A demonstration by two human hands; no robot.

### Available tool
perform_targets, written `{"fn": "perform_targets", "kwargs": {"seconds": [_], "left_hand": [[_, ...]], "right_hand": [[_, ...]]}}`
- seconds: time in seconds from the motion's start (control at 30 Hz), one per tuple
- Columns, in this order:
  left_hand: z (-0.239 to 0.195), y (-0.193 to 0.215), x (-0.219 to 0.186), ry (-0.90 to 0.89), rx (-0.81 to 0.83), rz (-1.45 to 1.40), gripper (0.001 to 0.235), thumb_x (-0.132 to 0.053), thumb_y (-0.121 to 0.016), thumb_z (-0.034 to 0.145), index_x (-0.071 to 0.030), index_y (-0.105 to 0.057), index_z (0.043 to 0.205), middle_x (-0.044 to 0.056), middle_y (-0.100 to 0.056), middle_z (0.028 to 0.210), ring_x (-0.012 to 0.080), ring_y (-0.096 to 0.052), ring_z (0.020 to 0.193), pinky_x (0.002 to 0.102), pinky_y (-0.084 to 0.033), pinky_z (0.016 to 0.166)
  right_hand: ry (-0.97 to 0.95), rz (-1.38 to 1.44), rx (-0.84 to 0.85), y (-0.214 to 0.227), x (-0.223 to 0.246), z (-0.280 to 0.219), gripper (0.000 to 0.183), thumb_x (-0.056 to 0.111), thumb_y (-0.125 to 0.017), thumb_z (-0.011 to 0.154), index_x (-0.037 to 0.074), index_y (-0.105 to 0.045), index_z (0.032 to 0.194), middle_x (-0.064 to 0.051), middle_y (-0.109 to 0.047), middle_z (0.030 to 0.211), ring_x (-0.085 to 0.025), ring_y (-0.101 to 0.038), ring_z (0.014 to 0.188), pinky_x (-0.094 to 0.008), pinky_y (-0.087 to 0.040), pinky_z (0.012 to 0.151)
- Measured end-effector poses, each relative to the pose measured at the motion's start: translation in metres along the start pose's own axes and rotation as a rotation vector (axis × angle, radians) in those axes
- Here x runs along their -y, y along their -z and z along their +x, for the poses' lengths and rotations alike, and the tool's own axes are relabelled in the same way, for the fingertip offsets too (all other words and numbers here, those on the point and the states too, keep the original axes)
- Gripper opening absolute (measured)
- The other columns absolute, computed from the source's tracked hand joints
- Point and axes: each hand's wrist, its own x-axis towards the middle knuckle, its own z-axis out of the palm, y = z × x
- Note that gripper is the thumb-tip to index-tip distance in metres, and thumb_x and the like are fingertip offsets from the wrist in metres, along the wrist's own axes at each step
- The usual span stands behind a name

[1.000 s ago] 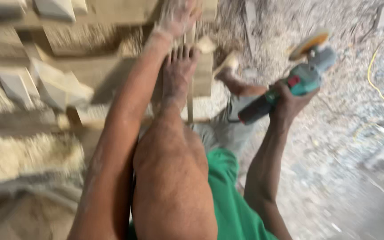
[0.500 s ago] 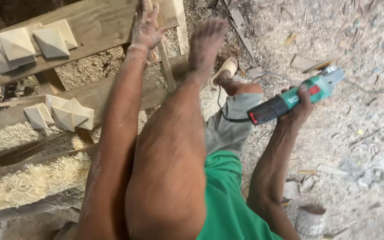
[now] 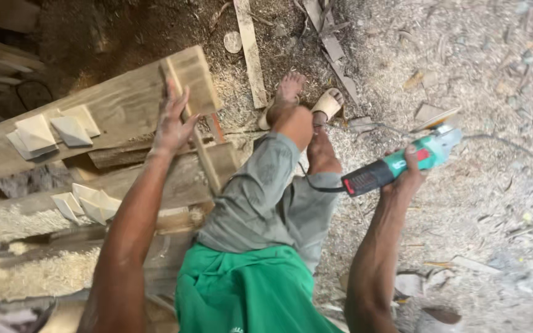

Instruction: The person uses an angle grinder with a sanding disc to smooth the edges of small, light-colored wooden blocks. They hold each block by hand, rotate it to sand different sides, and place the finished pieces on a wooden pallet nearby.

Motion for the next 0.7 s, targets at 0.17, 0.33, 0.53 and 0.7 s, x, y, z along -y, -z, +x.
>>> {"fn": "perform_targets", "kwargs": {"seconds": [0.17,0.33,0.53,0.7], "left_hand": [[-0.004,0.008,-0.038,0.007,-0.073,0.315,0.081,-0.020,-0.086,0.086,-0.018,-0.050,0.158,0.018,-0.021,0.173,0.0391,-0.013,0.160,0.058,-0.016,0.126],[0.062,0.008,-0.115,-0.267,-0.144,0.399,0.048,-0.022,-0.085,0.089,-0.017,-0.066,0.133,0.007,-0.051,0.151,0.0304,-0.043,0.149,0.056,-0.028,0.131],[0.280,-0.092,-0.121,-0.194,0.326,0.291,0.040,-0.024,-0.072,0.098,-0.011,-0.064,0.135,0.020,-0.059,0.137,0.0354,-0.056,0.127,0.051,-0.048,0.105],[0.466,-0.198,-0.002,-0.094,0.163,0.382,0.039,-0.026,-0.073,0.102,-0.007,-0.059,0.132,0.022,-0.054,0.139,0.0364,-0.054,0.129,0.052,-0.047,0.107]], "right_hand": [[-0.118,-0.059,0.018,-0.021,-0.045,0.080,0.052,-0.004,-0.073,0.087,-0.001,-0.050,0.133,-0.018,-0.065,0.099,-0.033,-0.072,0.074,-0.044,-0.065,0.065],[-0.144,-0.208,-0.048,-0.039,-0.078,0.095,0.061,-0.009,-0.075,0.080,0.001,-0.047,0.133,-0.012,-0.061,0.098,-0.028,-0.069,0.067,-0.040,-0.065,0.059],[-0.222,-0.272,-0.166,-0.036,-0.139,0.146,0.054,-0.008,-0.076,0.082,-0.001,-0.049,0.128,-0.014,-0.061,0.094,-0.028,-0.069,0.067,-0.037,-0.062,0.057],[-0.221,-0.239,-0.290,-0.034,-0.177,0.157,0.053,-0.006,-0.076,0.082,0.002,-0.050,0.128,-0.009,-0.064,0.097,-0.022,-0.069,0.074,-0.036,-0.063,0.063]]}}
